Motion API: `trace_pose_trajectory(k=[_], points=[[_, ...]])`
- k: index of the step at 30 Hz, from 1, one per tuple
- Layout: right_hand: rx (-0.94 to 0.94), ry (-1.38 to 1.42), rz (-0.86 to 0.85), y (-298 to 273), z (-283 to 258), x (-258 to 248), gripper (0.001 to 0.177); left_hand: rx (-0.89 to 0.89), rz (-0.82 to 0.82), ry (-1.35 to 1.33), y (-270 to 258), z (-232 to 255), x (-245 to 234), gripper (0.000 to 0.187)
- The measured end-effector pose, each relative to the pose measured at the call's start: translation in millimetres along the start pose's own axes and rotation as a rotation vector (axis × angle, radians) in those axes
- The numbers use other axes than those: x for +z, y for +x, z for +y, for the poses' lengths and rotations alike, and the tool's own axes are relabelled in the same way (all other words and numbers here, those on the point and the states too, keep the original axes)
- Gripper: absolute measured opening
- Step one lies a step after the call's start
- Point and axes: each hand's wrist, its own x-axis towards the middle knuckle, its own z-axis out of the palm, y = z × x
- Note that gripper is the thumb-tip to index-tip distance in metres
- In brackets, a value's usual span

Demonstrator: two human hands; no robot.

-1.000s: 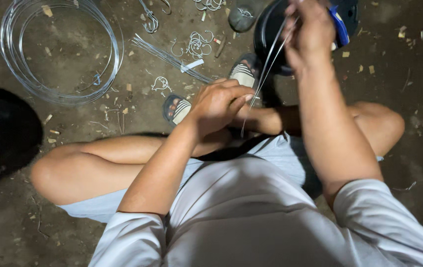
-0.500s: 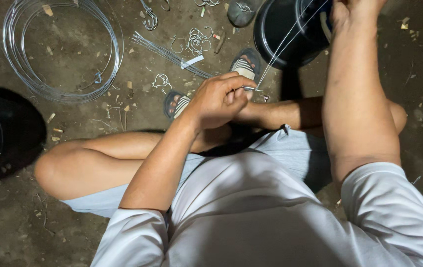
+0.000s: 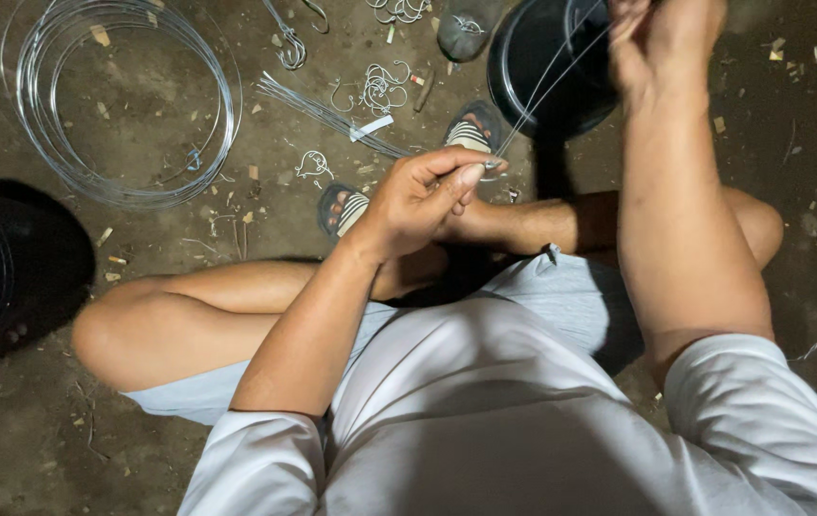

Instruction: The person sits on the floor and uses pliers to bend and twist metal wire into small loops. They repeatedly cut wire segments, bend them into shape, and place the finished pieces on the floor.

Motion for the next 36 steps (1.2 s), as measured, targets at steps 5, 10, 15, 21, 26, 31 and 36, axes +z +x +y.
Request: trace_pose_trajectory(k=[5, 10, 15, 21, 26, 31, 36], points=[[0.180, -0.044, -0.402, -85, -2, 40, 0.021, 0.039, 0.150, 0.115, -5, 9, 8, 0.025], [0.322, -0.171, -0.415, -146, -2, 67, 0.025, 0.083, 0.202, 0.052, -11, 15, 10, 0.024], [0.384, -0.057, -0.392, -165, -2, 66, 0.022, 0.141, 0.289, -0.070, -14, 19, 15, 0.023], [0.407, 0.097, -0.471, -179, -3, 58, 0.020, 0.181, 0.403, -0.080, -15, 22, 14, 0.022], [0.383, 0.137, -0.532, -194, -3, 50, 0.022, 0.228, 0.443, -0.125, -13, 15, 10, 0.024], [0.251, 0.062, -0.626, -202, -2, 45, 0.021, 0.129, 0.466, -0.336, -7, 10, 5, 0.023], [-0.092, -0.222, -0.586, -214, -6, 52, 0.014, 0.082, 0.531, -0.264, -8, 11, 10, 0.021]])
